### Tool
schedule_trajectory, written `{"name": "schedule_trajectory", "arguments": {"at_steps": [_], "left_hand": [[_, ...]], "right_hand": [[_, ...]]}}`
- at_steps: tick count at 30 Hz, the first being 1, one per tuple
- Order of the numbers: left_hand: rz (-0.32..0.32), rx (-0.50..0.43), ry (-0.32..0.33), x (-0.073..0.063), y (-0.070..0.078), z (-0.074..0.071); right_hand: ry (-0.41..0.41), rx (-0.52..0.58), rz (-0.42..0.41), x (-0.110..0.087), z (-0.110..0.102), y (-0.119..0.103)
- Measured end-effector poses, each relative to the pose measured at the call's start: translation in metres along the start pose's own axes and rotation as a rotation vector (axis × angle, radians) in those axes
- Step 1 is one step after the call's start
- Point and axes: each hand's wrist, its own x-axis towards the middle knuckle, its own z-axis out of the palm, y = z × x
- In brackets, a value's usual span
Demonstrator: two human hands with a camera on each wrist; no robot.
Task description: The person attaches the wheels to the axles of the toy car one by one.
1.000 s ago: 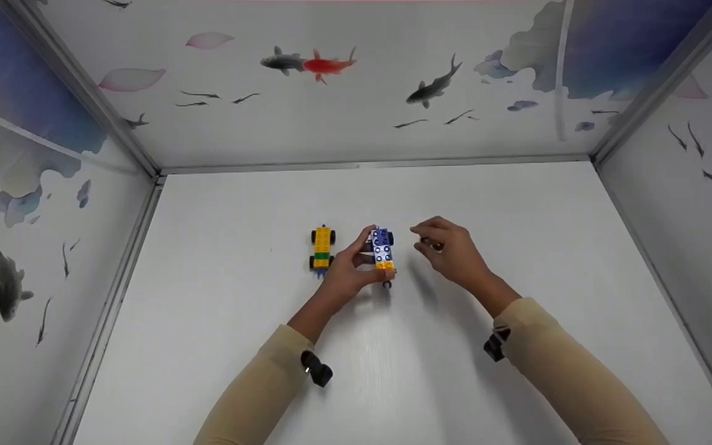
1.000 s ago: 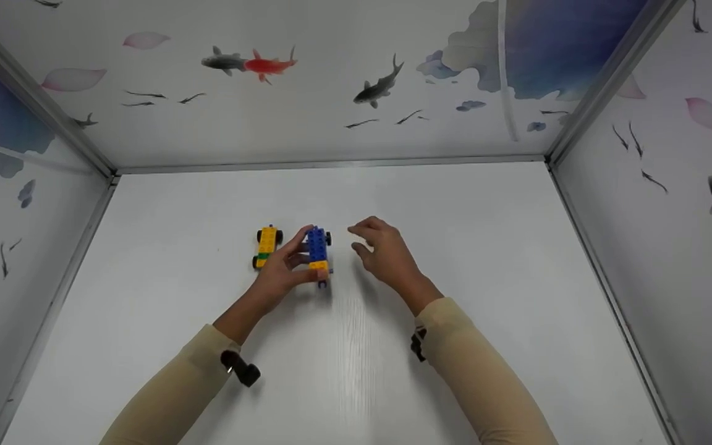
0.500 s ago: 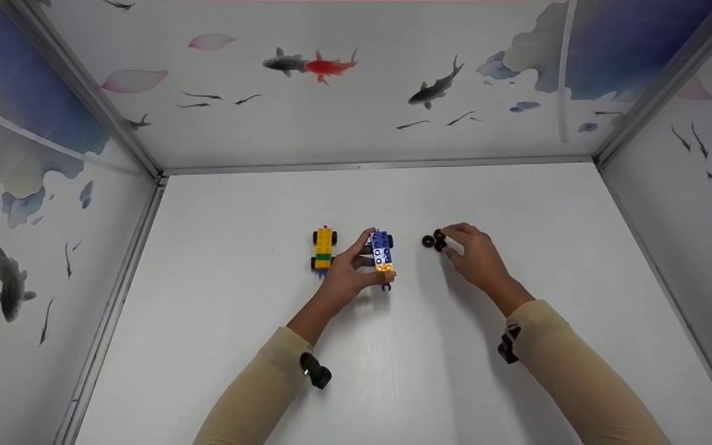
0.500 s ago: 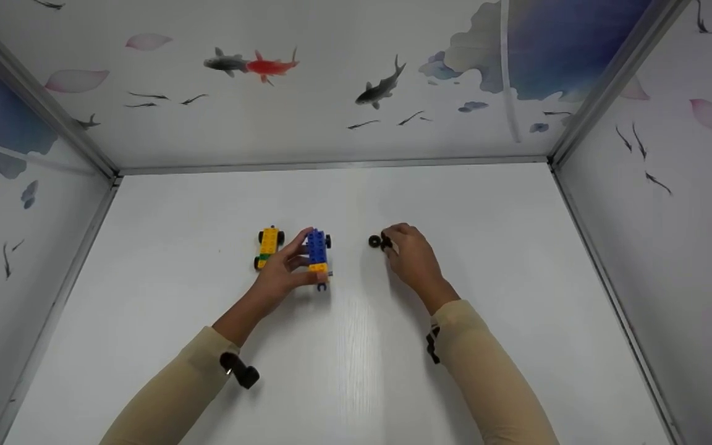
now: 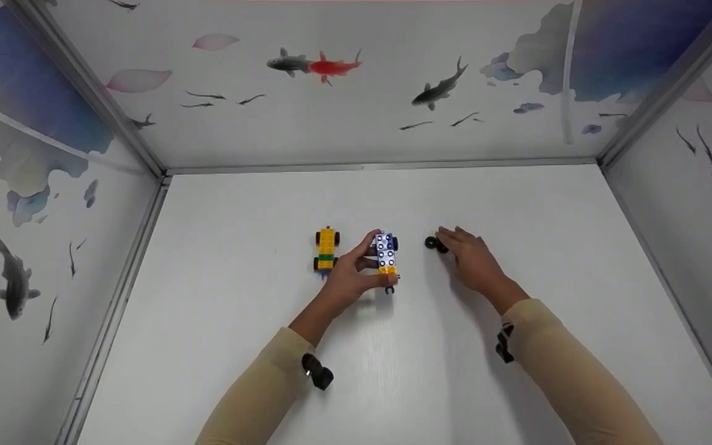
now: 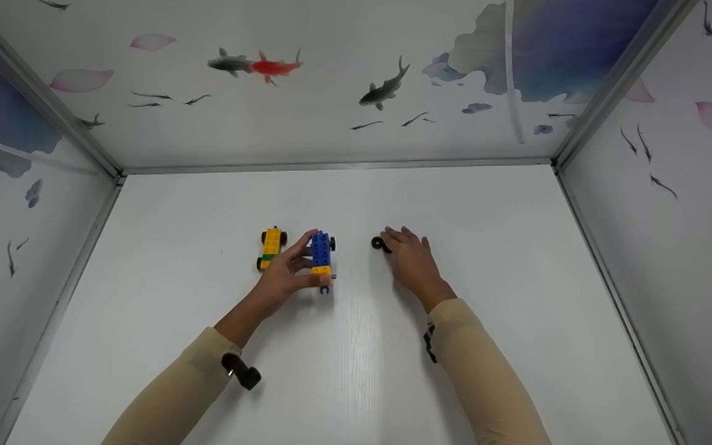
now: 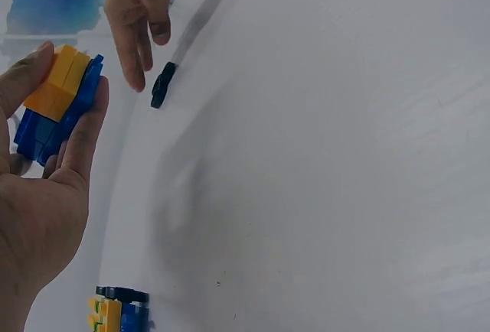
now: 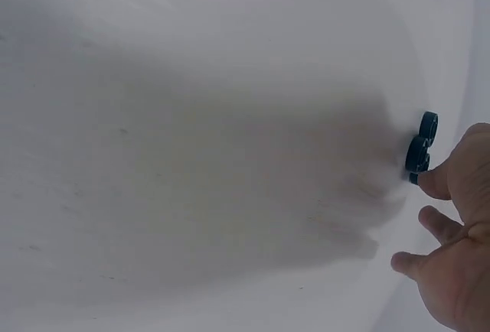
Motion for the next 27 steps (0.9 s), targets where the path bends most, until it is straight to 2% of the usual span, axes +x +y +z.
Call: {"name": "schedule_trajectory", "arguments": {"at_steps": [6,16,23,27], "left_hand": [[0.001,0.001,-0.005,0.000,0.000,0.000],[0.008,-0.011,-0.010,0.001,-0.005,0.001],[0.023,-0.022,-0.014,-0.001,-0.004,-0.001],[0.021,-0.027,-0.014,-0.001,-0.003,-0.002]], "right_hand": [[0.045,-0.039,0.001,-0.002,0.001,0.005],[0.119,0.030,0.060,-0.004,0.003,0.015],[0.205,0.049,0.052,-0.008,0.005,0.019],[0.221,0.079,0.066,-0.009,0.004,0.021]]}}
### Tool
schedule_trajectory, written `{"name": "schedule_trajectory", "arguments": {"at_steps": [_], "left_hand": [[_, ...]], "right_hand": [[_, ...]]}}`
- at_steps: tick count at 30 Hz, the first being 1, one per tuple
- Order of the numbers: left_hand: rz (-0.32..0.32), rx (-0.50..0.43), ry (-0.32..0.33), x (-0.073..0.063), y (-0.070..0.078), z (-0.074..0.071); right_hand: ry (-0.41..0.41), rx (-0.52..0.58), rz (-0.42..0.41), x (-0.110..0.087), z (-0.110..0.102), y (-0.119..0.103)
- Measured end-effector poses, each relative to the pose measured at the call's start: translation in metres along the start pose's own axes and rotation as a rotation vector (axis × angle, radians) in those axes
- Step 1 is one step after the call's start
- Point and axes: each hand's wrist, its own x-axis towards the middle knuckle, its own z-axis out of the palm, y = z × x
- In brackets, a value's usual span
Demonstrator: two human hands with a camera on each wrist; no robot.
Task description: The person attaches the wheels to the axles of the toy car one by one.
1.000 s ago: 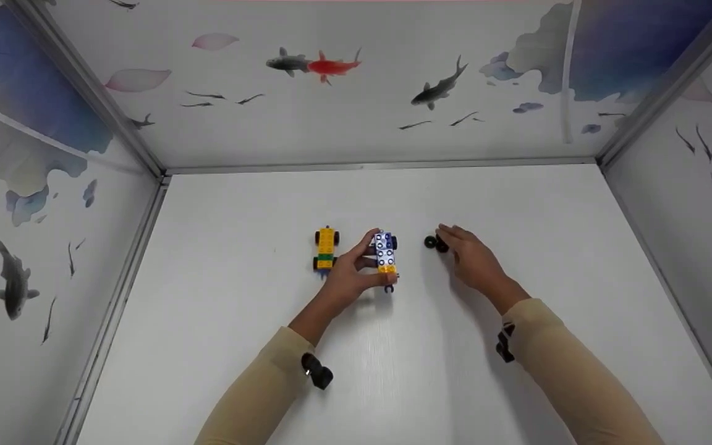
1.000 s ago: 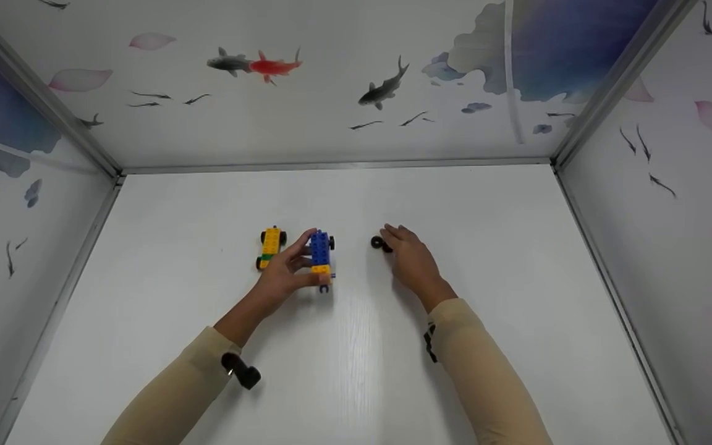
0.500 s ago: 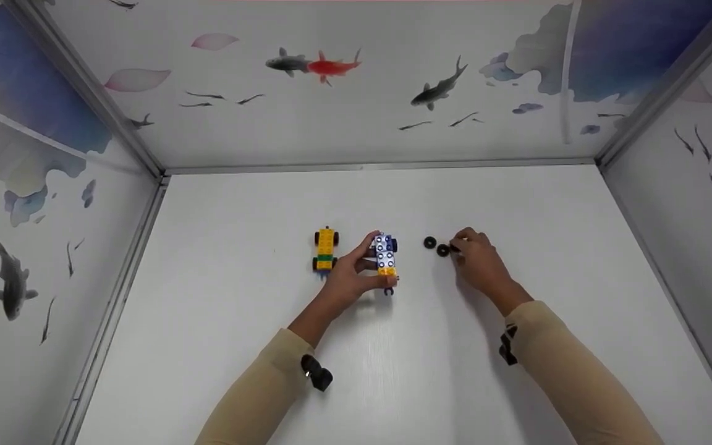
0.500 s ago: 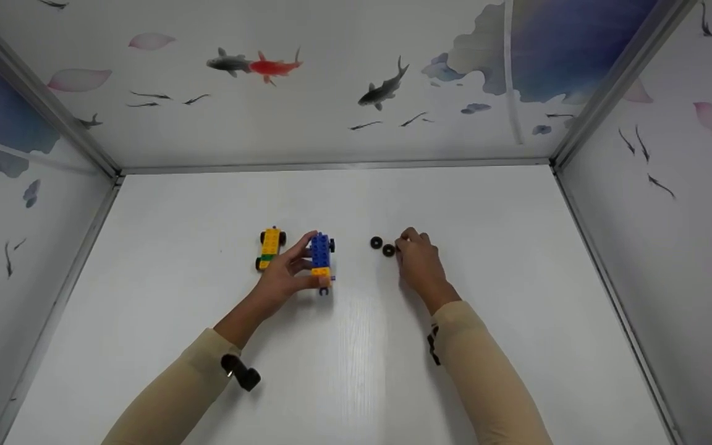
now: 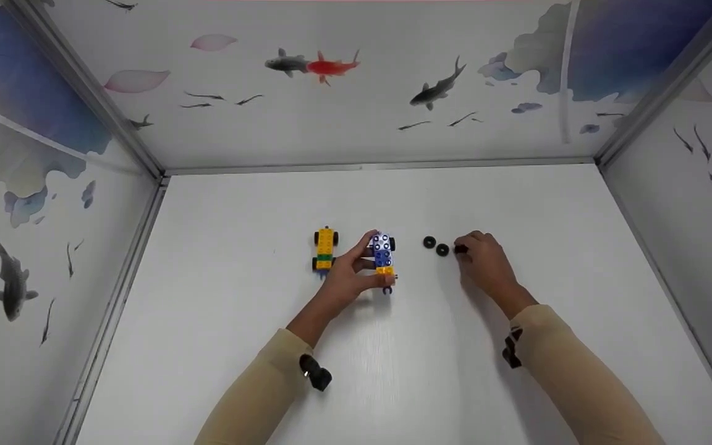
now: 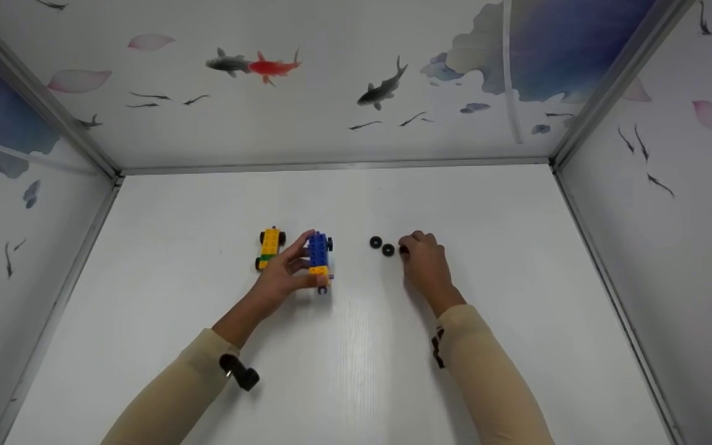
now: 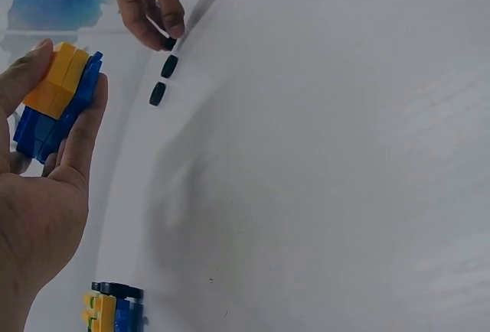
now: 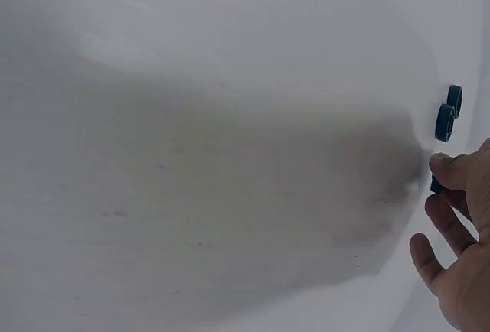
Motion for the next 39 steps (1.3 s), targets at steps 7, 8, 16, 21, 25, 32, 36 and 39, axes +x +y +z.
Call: {"name": "schedule_trajectory", "arguments": {"at_steps": [7,8,16,21,25,32,36,39], "left_hand": [[-0.005,0.004,-0.002,0.001,0.000,-0.001],[-0.002,0.002,-0.004,0.001,0.000,-0.001],[0.009,-0.021,-0.003,0.002,-0.002,-0.001],[-0.004,-0.019,0.008,0.003,-0.002,0.000],[-0.013,-0.015,0.015,0.004,-0.001,0.001],[-0.027,-0.014,0.016,0.004,0.000,0.001],[-0.026,-0.021,0.012,0.004,0.000,0.001],[-0.022,-0.031,0.005,0.004,0.000,0.001]], "right_hand": [[0.006,0.080,0.016,0.000,-0.005,-0.005],[0.010,0.092,0.012,-0.001,-0.006,-0.007],[0.019,0.183,-0.043,-0.001,-0.010,-0.026],[0.021,0.250,-0.077,-0.001,-0.011,-0.037],[0.022,0.271,-0.129,-0.002,-0.012,-0.047],[0.009,0.317,-0.174,-0.005,-0.013,-0.061],[-0.012,0.333,-0.188,-0.007,-0.015,-0.068],[-0.025,0.333,-0.196,-0.008,-0.015,-0.071]]}}
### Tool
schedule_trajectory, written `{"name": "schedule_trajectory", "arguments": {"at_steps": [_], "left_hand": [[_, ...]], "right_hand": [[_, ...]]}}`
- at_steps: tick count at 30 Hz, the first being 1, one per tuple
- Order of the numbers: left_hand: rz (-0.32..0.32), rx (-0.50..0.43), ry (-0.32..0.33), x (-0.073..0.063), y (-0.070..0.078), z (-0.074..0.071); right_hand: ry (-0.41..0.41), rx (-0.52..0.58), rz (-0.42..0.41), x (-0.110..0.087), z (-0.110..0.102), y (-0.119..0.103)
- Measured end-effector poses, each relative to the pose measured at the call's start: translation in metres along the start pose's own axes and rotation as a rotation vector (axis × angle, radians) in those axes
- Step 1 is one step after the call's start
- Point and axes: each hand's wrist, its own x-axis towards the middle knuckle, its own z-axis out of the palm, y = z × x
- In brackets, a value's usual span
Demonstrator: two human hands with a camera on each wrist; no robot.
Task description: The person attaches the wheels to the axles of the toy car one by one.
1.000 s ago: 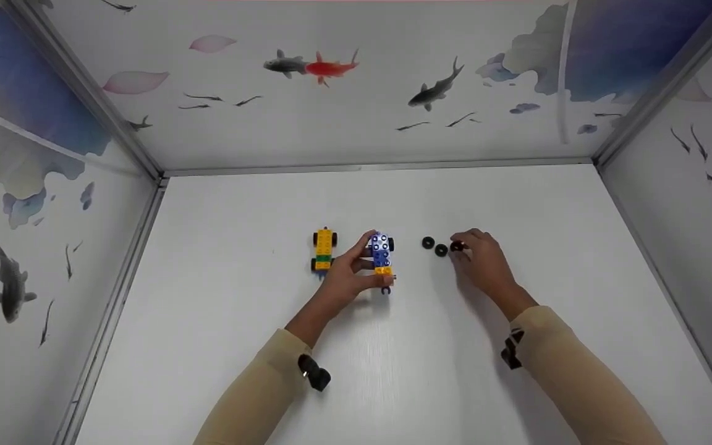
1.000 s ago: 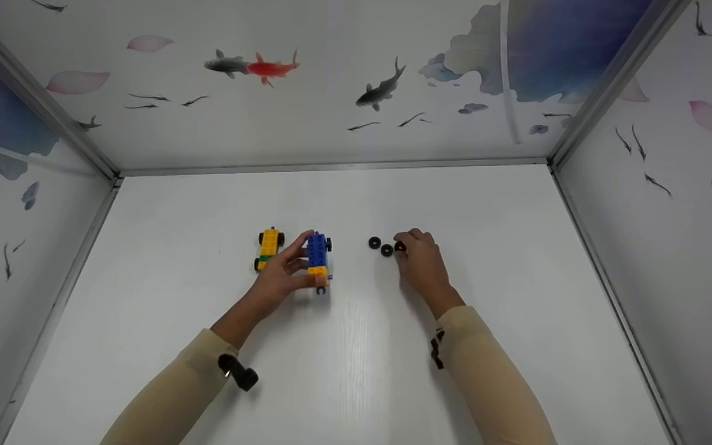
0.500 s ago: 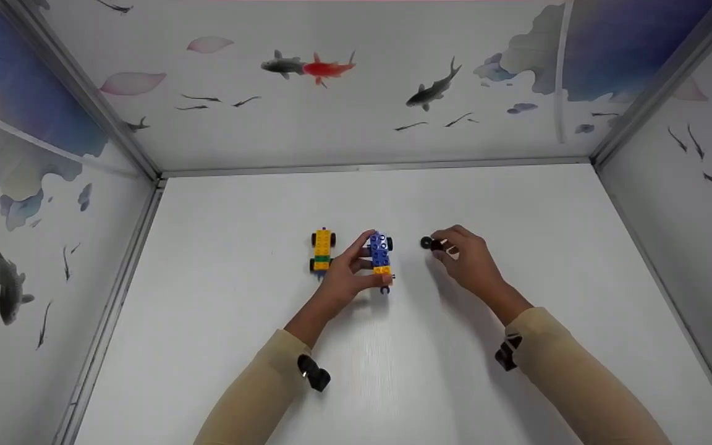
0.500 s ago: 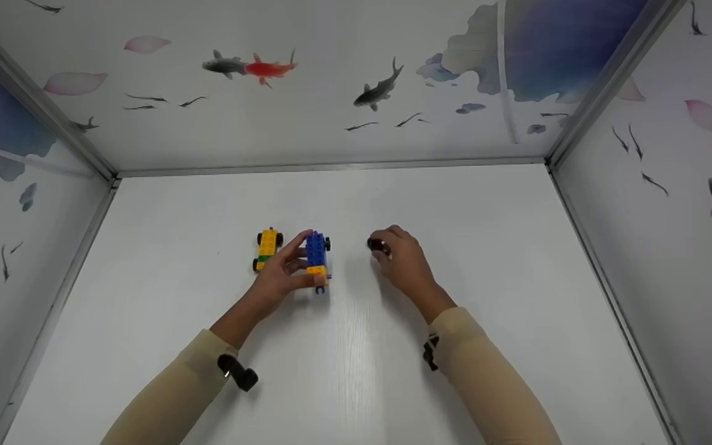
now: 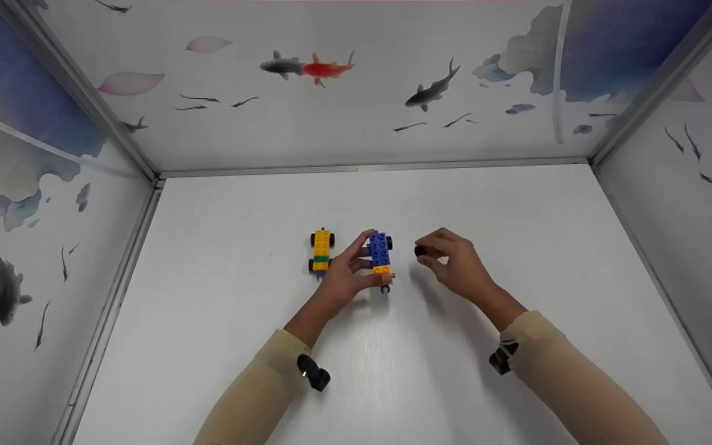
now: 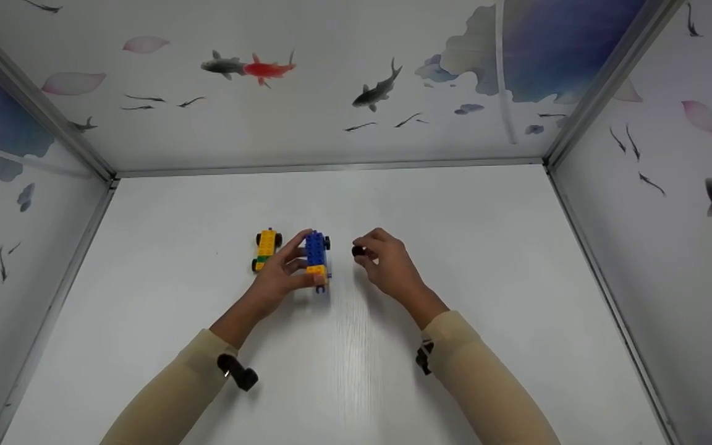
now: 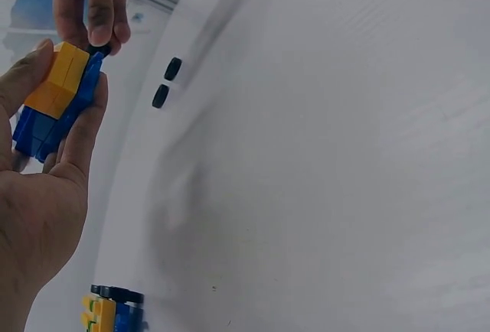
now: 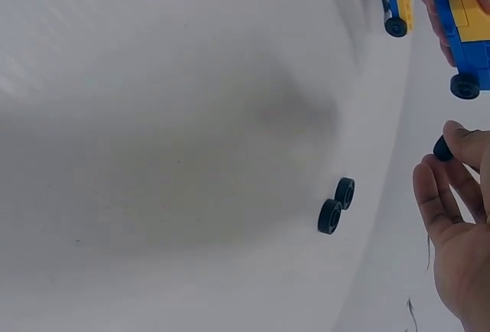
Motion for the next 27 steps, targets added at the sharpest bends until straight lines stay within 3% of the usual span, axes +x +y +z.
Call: {"name": "schedule_trajectory", "arguments": {"at_steps": [11,27], "left_hand": [[-0.001,-0.007,-0.003,0.001,0.001,0.000],[0.029,-0.037,0.011,0.001,0.000,0.000]], "right_hand": [[-0.058,0.004,-0.005,-0.001,0.004,-0.008],[-0.130,0.151,0.009,-0.001,0.009,-0.017]]}}
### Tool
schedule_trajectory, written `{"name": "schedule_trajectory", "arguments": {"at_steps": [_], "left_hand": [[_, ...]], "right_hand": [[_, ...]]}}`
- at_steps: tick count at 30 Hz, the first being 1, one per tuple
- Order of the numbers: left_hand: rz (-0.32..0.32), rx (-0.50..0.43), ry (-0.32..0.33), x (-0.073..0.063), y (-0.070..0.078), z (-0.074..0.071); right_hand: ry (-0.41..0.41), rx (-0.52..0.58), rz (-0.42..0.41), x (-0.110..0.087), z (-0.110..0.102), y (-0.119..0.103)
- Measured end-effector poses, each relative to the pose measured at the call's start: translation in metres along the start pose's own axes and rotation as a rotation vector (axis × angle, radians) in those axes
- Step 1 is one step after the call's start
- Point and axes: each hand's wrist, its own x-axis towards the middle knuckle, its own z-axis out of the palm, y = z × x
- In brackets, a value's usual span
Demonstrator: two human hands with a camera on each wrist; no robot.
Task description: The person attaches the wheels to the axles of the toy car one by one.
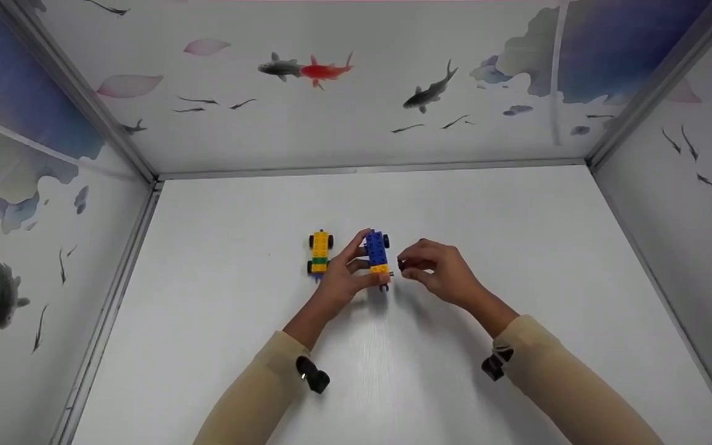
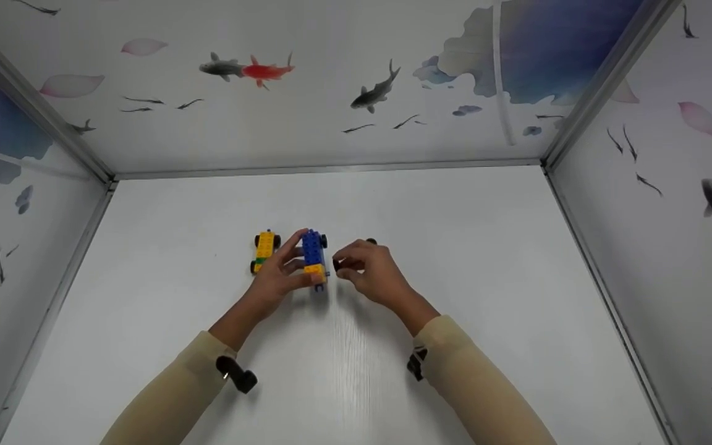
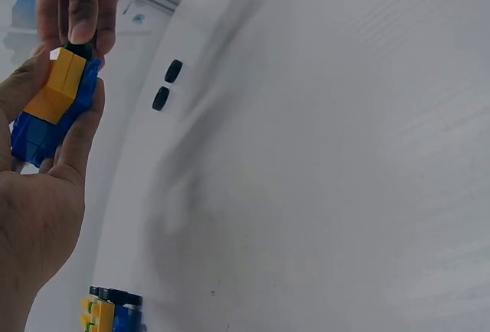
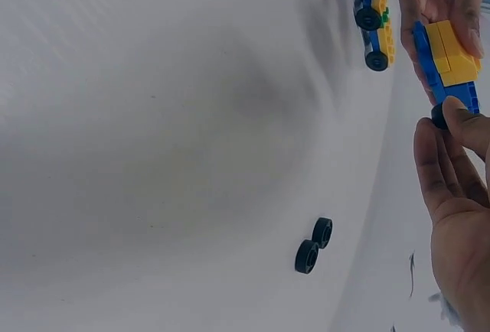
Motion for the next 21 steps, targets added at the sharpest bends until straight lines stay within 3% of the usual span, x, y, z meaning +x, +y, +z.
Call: {"name": "schedule_trajectory", "arguments": {"at_steps": [21], "left_hand": [[0.033,0.000,-0.002,-0.0045,0.0031,0.0025]], "right_hand": [[-0.044,0.063,0.000,-0.0058,0.0064,-0.0010]]}}
